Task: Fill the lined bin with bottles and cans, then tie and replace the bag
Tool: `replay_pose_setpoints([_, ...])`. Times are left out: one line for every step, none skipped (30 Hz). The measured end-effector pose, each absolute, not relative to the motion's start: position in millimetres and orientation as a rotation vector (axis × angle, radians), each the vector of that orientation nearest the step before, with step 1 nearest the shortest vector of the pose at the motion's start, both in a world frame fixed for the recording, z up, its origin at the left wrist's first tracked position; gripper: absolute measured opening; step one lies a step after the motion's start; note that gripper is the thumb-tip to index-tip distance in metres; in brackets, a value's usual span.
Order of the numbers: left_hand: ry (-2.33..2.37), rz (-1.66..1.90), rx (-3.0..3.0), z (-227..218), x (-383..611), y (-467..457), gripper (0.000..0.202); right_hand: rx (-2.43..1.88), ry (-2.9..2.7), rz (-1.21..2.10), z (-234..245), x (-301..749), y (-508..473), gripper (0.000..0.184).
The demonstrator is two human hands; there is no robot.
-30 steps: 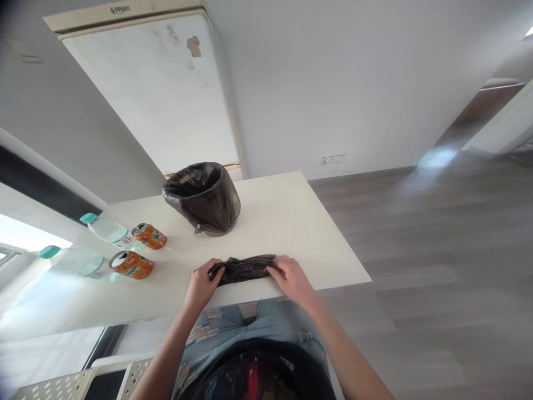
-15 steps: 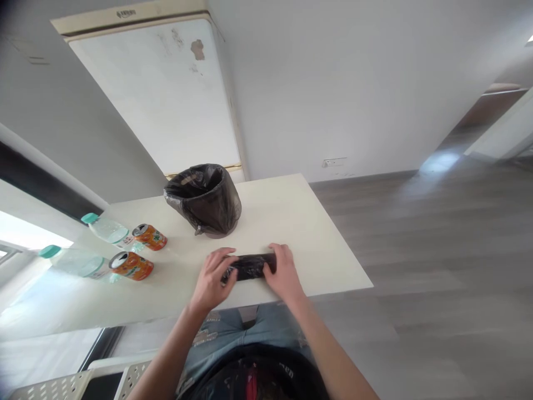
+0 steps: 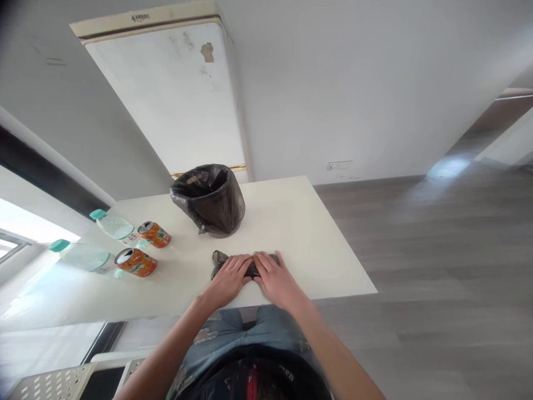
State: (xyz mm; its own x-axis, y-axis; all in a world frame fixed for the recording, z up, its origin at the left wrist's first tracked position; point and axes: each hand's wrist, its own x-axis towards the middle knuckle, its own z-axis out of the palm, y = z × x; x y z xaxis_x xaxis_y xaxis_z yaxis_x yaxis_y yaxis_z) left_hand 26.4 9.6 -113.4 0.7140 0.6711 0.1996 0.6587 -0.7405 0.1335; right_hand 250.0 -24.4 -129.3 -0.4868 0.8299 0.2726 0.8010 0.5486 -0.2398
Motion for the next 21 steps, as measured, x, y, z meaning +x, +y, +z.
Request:
replay_pose_setpoints([1.13, 0.378, 2.848, -114.0, 22.4, 9.5, 0.047, -1.332, -2.44, 0.111, -130.7, 251.4, -24.6, 0.061])
replay_pose_setpoints([1.158, 0.387, 2.835, -114.7, 18.0, 9.5, 0.046, -1.328, -2.442, 0.108, -131.5, 252.4, -25.0, 0.062])
replay_pose_setpoints([1.19, 0.389, 2.823, -115.5, 13.1, 9.7, 0.046, -1.324, -2.441, 0.104, -132.1, 253.2, -25.3, 0.062])
replay_pose_setpoints([1.222, 0.391, 2.814, -116.2, 7.6, 9.9, 0.045, -1.323, -2.438, 0.101, -132.6, 253.6, -25.6, 0.062])
replay_pose_setpoints([1.25, 0.391, 2.809, -116.8, 1.8, 10.1, 0.045, -1.324, -2.435, 0.099, -133.0, 253.7, -25.7, 0.063])
replay_pose_setpoints([1.274, 0.389, 2.805, -117.2, -4.2, 10.2, 0.045, -1.327, -2.433, 0.1, -133.5, 253.7, -25.7, 0.062])
replay_pose_setpoints([1.297, 0.389, 2.8, -117.3, -10.2, 10.0, 0.044, -1.334, -2.429, 0.1, -133.9, 253.5, -25.6, 0.062])
replay_pose_setpoints([1.316, 0.387, 2.795, -117.1, -16.0, 9.5, 0.042, -1.346, -2.424, 0.103, -134.1, 253.4, -25.5, 0.062])
replay_pose_setpoints([1.335, 0.385, 2.788, -116.7, -21.5, 8.8, 0.04, -1.358, -2.419, 0.107, -134.2, 253.2, -25.3, 0.063])
replay_pose_setpoints([1.355, 0.383, 2.78, -116.0, -26.5, 7.8, 0.039, -1.37, -2.415, 0.111, -134.0, 253.2, -25.2, 0.064])
replay_pose_setpoints([1.376, 0.381, 2.771, -115.2, -30.6, 6.6, 0.037, -1.379, -2.411, 0.116, -133.6, 253.3, -25.1, 0.065])
replay_pose_setpoints([1.398, 0.378, 2.762, -114.2, -33.9, 5.2, 0.036, -1.384, -2.409, 0.122, -132.8, 253.4, -25.3, 0.067])
replay_pose_setpoints([1.419, 0.373, 2.752, -113.0, -36.1, 3.7, 0.036, -1.387, -2.406, 0.128, -131.6, 253.7, -25.7, 0.069])
replay_pose_setpoints([1.441, 0.37, 2.741, -111.7, -37.1, 2.2, 0.036, -1.389, -2.4, 0.133, -130.1, 254.1, -26.4, 0.071])
replay_pose_setpoints([1.462, 0.372, 2.728, -110.2, -36.7, 0.7, 0.036, -1.392, -2.388, 0.134, -128.3, 254.5, -27.3, 0.074])
replay_pose_setpoints([1.481, 0.382, 2.713, -108.5, -34.7, -0.8, 0.037, -1.395, -2.374, 0.134, -126.3, 254.9, -28.4, 0.076])
replay_pose_setpoints([1.496, 0.403, 2.696, -106.6, -31.1, -2.3, 0.039, -1.397, -2.358, 0.131, -124.2, 255.3, -29.6, 0.077])
replay_pose_setpoints([1.507, 0.431, 2.681, -104.6, -25.7, -3.7, 0.041, -1.399, -2.342, 0.126, -122.1, 255.5, -30.8, 0.077])
replay_pose_setpoints([1.516, 0.465, 2.666, -102.7, -18.6, -5.0, 0.042, -1.399, -2.329, 0.121, -120.4, 255.7, -31.8, 0.076])
replay_pose_setpoints([1.518, 0.5, 2.655, -101.0, -9.9, -6.4, 0.043, -1.397, -2.319, 0.118, -119.1, 255.7, -32.5, 0.074])
replay_pose_setpoints([1.5, 0.525, 2.656, -99.8, 0.2, -7.8, 0.044, -1.394, -2.314, 0.116, -118.5, 255.6, -32.8, 0.072])
